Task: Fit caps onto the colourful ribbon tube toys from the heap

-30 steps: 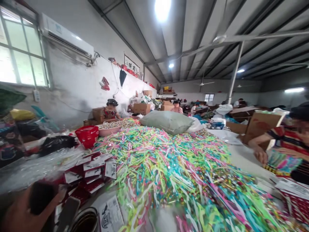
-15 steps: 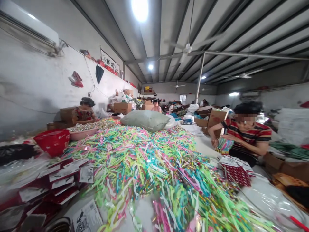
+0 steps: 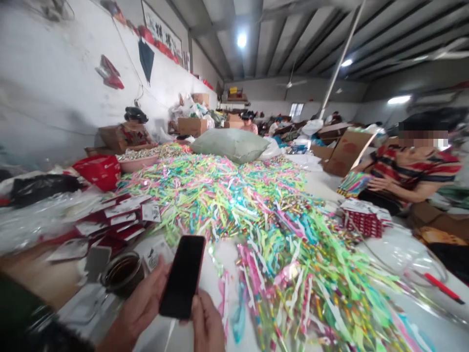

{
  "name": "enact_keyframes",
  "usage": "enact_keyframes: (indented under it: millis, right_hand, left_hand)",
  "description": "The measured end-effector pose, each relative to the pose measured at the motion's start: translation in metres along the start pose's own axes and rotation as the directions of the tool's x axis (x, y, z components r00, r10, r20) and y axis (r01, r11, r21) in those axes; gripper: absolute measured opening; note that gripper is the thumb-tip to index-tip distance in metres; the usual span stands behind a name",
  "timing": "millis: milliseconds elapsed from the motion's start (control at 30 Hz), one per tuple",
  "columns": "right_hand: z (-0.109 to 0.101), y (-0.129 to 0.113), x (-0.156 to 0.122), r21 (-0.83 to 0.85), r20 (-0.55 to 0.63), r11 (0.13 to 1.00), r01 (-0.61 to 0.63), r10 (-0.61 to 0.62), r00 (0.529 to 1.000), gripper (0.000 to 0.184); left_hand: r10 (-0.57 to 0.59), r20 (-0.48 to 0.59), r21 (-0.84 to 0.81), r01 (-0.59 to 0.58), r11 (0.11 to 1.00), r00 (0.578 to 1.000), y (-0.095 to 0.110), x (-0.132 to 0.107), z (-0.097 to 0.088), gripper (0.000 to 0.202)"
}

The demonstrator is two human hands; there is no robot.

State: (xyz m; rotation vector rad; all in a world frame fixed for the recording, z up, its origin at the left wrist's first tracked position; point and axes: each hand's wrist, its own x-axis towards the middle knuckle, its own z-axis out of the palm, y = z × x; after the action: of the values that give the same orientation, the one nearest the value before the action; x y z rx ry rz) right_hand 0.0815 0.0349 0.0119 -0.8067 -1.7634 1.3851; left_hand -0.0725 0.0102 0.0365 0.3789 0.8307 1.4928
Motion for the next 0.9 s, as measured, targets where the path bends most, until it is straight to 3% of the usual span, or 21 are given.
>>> enact_keyframes:
  millis: [67,167,267,333,400,500,633,767,900]
  right_hand:
    - [-0.003,0.01,0.002,0.06,0.012,0.996,-0.061,0.06,0.998,0.04]
    - [-0.013,0.022,-0.003,-0.069,-0.002,0.996,-0.061,0.061,0.998,0.035]
    - [-0.029,0.026,-0.013,-0.355,-0.083,0.928,0.116,-0.155,0.984,0.025]
    - [-0.038,0.025,-0.017,-0.523,0.038,0.791,0.318,-0.351,0.936,0.03]
    - [-0.042,0.024,-0.019,-0.592,0.247,0.638,0.492,-0.438,0.864,0.039]
    - [-0.038,0.026,-0.023,-0.636,0.429,0.474,0.608,-0.438,0.79,0.045]
    - [-0.029,0.032,-0.025,-0.674,0.508,0.354,0.648,-0.414,0.755,0.045]
    - [-0.036,0.035,-0.006,-0.729,0.457,0.325,0.602,-0.424,0.782,0.045]
    - [-0.049,0.031,0.017,-0.808,0.259,0.382,0.449,-0.454,0.852,0.05]
  left_hand:
    - [-0.059,0.027,-0.089,0.061,0.994,0.998,-0.017,0.007,-0.005,0.052]
    - [-0.098,-0.024,-0.175,0.093,0.98,0.995,-0.037,0.015,-0.012,0.047]
    - [-0.034,-0.111,-0.201,0.011,0.98,0.993,-0.046,0.018,-0.016,0.034]
    - [0.02,-0.155,-0.182,-0.049,0.982,0.988,-0.048,0.019,-0.017,0.032]
    - [0.035,-0.177,-0.147,-0.062,0.987,0.984,-0.049,0.02,-0.017,0.038]
    - [-0.006,-0.177,-0.119,-0.015,0.993,0.984,-0.05,0.021,-0.018,0.048]
    - [-0.035,-0.17,-0.094,0.019,0.995,0.985,-0.051,0.02,-0.019,0.052]
    - [0.04,-0.172,-0.054,-0.05,0.997,0.984,-0.048,0.017,-0.017,0.047]
    - [0.107,-0.179,-0.054,-0.118,0.992,0.978,-0.047,0.015,-0.013,0.043]
